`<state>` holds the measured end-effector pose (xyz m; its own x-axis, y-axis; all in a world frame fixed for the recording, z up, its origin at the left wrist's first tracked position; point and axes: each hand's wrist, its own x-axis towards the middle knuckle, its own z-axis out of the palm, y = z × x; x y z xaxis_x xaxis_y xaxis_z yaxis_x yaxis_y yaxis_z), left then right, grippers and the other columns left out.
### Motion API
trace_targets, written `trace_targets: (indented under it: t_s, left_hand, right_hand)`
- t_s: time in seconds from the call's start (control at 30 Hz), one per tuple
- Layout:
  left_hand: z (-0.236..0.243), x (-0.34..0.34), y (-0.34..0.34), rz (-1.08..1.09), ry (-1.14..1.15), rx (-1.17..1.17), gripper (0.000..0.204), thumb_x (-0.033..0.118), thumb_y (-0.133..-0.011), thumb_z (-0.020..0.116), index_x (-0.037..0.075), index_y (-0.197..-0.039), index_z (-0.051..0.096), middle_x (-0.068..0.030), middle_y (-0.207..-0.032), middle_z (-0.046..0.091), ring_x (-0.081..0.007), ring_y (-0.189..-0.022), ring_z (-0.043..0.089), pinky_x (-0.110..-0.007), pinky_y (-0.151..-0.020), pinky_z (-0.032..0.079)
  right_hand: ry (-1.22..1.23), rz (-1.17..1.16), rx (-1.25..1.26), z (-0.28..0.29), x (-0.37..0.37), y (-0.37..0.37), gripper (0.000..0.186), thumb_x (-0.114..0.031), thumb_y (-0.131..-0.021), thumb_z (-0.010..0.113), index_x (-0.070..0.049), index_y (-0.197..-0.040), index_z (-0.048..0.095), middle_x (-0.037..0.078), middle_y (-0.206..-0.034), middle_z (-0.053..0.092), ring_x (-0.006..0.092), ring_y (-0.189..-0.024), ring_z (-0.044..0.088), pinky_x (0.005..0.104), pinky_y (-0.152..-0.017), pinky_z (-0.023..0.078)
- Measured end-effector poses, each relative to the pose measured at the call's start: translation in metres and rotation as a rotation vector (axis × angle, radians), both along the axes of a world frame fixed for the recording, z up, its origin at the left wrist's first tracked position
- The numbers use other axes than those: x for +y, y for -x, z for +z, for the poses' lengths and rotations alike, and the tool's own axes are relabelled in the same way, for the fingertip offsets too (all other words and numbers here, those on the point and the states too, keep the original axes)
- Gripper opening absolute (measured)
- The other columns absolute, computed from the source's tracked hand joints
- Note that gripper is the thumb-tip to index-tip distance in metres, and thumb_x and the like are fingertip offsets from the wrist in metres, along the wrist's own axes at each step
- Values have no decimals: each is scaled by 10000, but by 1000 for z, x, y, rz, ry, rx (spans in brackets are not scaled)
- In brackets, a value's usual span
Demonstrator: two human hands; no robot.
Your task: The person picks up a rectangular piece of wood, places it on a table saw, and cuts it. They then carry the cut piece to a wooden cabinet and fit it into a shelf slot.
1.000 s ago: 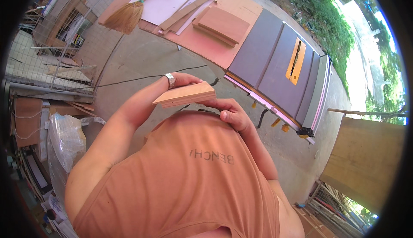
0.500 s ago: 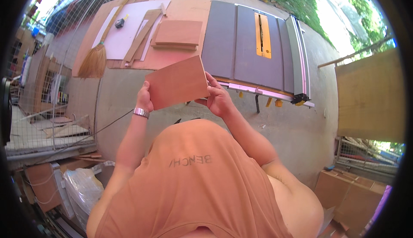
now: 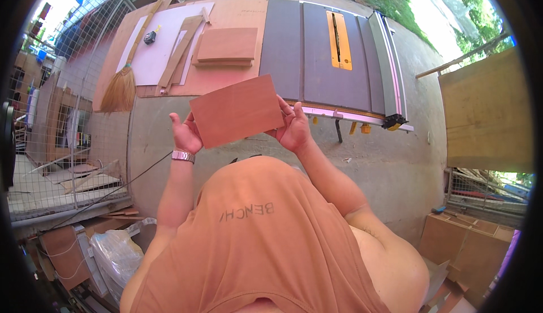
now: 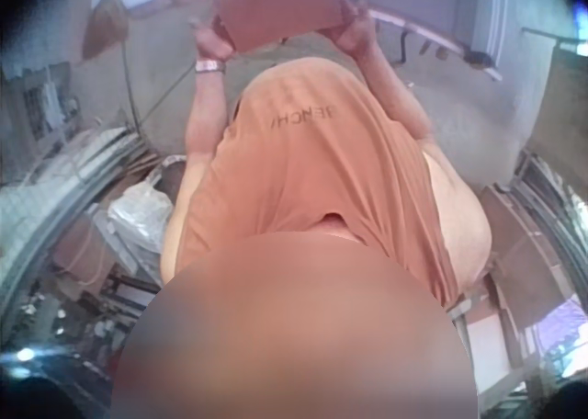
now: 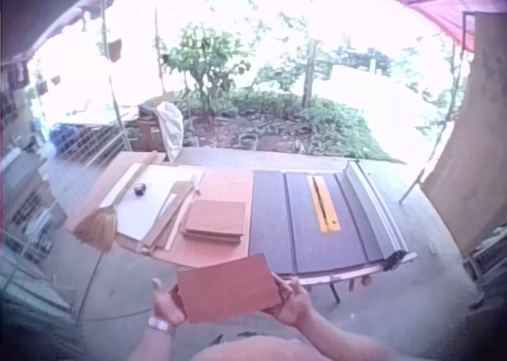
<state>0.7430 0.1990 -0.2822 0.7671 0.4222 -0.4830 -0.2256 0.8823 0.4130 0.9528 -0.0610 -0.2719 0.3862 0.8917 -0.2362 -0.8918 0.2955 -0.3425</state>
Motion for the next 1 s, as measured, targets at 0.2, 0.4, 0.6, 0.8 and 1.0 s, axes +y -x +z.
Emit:
trace_targets:
  t_s: [0.2, 0.4, 0.6, 0.8, 1.0]
  left_hand:
    - [-6, 14, -6, 49, -18, 87, 1094, 923, -822, 165, 53, -1351, 565, -150, -1409, 579, -338, -1299, 528, -528, -1101, 388]
    - [-16, 35, -8, 0, -38, 52, 1113, 928, -815, 142, 44, -1331, 578, -155, -1394, 590, -335, -1285, 537, -525, -1092, 391]
    - [-30, 55, -9, -151, -41, 120, 1101, 945, -795, 143, 88, -1327, 583, -157, -1340, 621, -352, -1260, 548, -580, -1072, 379]
    - [-35, 61, -1, -344, -67, 266, 1096, 996, -725, 139, 207, -1355, 567, -167, -1270, 642, -372, -1191, 564, -691, -1022, 321]
    - [-29, 49, 2, -441, -62, 251, 1168, 1015, -693, 98, 224, -1470, 463, -144, -1413, 544, -374, -1273, 505, -698, -1037, 299]
  right_hand:
    - [6, 4, 81, 0, 0, 7, 879, -792, -933, 201, -165, -1511, 414, 141, -1468, 522, 370, -1340, 501, 598, -1100, 389]
    - [42, 76, 88, -16, -1, 8, 905, -829, -901, 170, -205, -1510, 413, 164, -1407, 573, 374, -1289, 543, 576, -1063, 415]
    - [169, 169, 58, -42, 0, 4, 934, -874, -860, 195, -243, -1520, 395, 160, -1448, 531, 378, -1274, 541, 572, -1015, 422]
    - [390, 201, 29, -64, 8, 7, 980, -913, -829, 187, -259, -1534, 375, 154, -1547, 400, 387, -1400, 390, 617, -1138, 216]
    - [480, 199, 39, -83, 6, 8, 990, -911, -834, 161, -278, -1587, 267, 160, -1614, 292, 405, -1481, 260, 657, -1179, 52]
